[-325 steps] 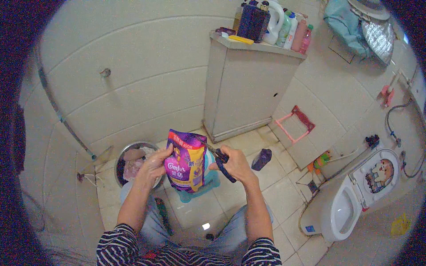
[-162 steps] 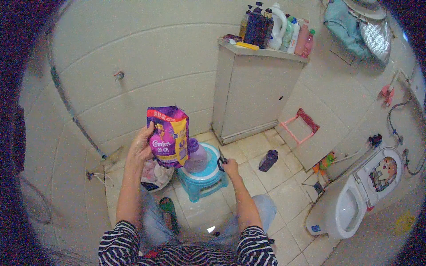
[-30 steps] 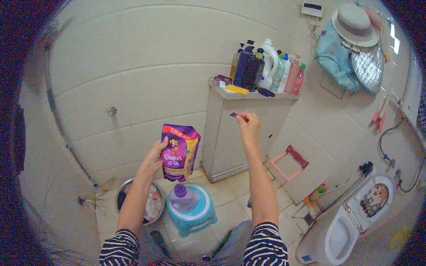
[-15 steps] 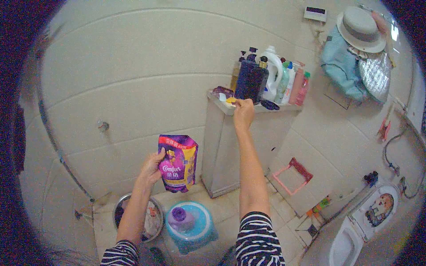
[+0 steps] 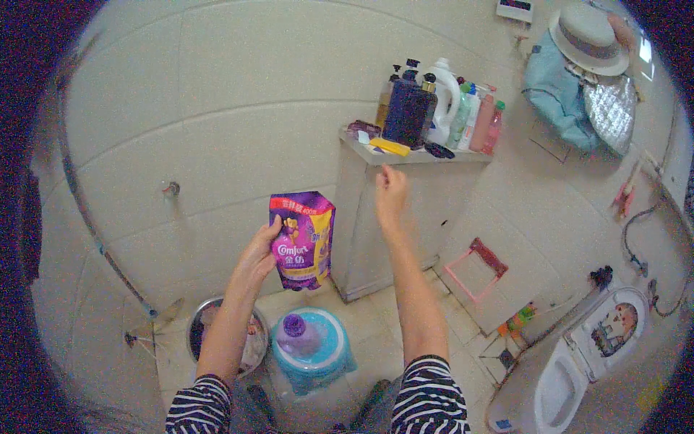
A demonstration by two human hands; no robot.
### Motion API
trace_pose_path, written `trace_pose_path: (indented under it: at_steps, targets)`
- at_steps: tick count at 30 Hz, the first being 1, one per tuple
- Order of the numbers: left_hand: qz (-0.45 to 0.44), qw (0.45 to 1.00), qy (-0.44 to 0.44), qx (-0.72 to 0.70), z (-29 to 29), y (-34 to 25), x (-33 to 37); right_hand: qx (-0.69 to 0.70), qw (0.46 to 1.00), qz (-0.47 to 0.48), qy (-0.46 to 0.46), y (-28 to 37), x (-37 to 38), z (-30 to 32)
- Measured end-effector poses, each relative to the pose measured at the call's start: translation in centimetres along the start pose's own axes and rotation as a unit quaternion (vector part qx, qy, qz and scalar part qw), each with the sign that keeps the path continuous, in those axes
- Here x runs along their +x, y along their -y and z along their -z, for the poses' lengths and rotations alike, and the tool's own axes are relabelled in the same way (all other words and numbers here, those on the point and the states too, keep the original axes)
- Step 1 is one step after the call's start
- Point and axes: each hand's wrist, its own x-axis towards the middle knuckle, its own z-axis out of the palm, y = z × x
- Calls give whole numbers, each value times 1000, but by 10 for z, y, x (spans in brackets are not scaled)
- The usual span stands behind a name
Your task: Refilling a fabric softener bottle from a refill pouch using scissors.
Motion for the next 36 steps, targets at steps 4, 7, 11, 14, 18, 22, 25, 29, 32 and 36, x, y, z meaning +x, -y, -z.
trace_pose_path:
  at_steps: [4, 7, 11, 14, 18, 22, 25, 29, 32, 36]
  targets:
    - [-14, 1000, 2, 1, -53, 1, -31, 118, 987, -91, 67, 66, -54, 45]
    - [-27, 999, -37, 9, -92, -6, -64, 146, 975, -132, 106, 125, -77, 88]
    - [-72, 994, -85, 7, -149, 1, -103, 163, 958, -144, 187, 174, -95, 141]
    - [-132, 987, -95, 2, -186, 22, -127, 167, 933, -102, 303, 202, -110, 181]
    - [-151, 981, -101, 69, -212, 47, -157, 202, 910, -86, 352, 231, -128, 209]
    - [-295, 915, -121, 246, -213, 70, -174, 188, 917, -45, 348, 241, -146, 230]
    - [-349, 871, -132, 319, -223, 78, -202, 251, 907, -84, 327, 252, -164, 245]
    - [-335, 858, -172, 350, -225, 89, -230, 402, 834, -170, 337, 247, -187, 260]
    - [-359, 831, -196, 377, -214, 112, -240, 564, 734, -287, 247, 256, -193, 268]
    - [-403, 739, -219, 494, -188, 141, -251, 241, 894, -262, 271, 284, -205, 258]
